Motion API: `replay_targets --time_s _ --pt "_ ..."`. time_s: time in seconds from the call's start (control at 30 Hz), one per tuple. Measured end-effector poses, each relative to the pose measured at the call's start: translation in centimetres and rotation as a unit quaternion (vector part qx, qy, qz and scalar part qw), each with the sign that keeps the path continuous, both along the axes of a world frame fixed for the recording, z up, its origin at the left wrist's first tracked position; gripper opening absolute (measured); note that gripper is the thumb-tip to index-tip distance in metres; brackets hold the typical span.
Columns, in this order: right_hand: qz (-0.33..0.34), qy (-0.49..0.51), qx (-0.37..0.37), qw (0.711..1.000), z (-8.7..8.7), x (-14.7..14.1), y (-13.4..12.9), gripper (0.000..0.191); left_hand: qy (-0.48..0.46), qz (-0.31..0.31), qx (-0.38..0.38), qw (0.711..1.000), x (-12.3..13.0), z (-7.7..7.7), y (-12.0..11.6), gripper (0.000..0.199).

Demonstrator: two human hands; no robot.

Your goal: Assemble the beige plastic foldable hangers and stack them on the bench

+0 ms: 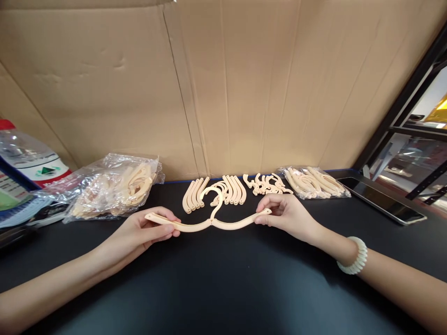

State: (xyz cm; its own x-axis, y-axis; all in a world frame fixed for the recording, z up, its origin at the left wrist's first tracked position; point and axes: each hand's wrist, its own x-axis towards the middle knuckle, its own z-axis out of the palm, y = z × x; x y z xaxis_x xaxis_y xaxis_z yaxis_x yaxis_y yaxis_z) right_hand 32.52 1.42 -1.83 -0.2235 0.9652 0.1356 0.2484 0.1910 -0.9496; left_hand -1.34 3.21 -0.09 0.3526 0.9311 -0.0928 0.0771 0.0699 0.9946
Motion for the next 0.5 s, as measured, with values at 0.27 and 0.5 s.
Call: replay_targets --time_s 0.27,0.5 --pt "0.045 -0.251 0.191 0.948 -0.3 1.1 0.2 0.024 0.27 -0.111 0.379 0.878 -1.0 -0.5 1.2 0.008" --pt "0.13 -0.322 0.245 0.905 -0.2 1.6 0.1 0.021 0.283 -0.168 0.493 0.805 -1.2 -0.9 1.2 0.006"
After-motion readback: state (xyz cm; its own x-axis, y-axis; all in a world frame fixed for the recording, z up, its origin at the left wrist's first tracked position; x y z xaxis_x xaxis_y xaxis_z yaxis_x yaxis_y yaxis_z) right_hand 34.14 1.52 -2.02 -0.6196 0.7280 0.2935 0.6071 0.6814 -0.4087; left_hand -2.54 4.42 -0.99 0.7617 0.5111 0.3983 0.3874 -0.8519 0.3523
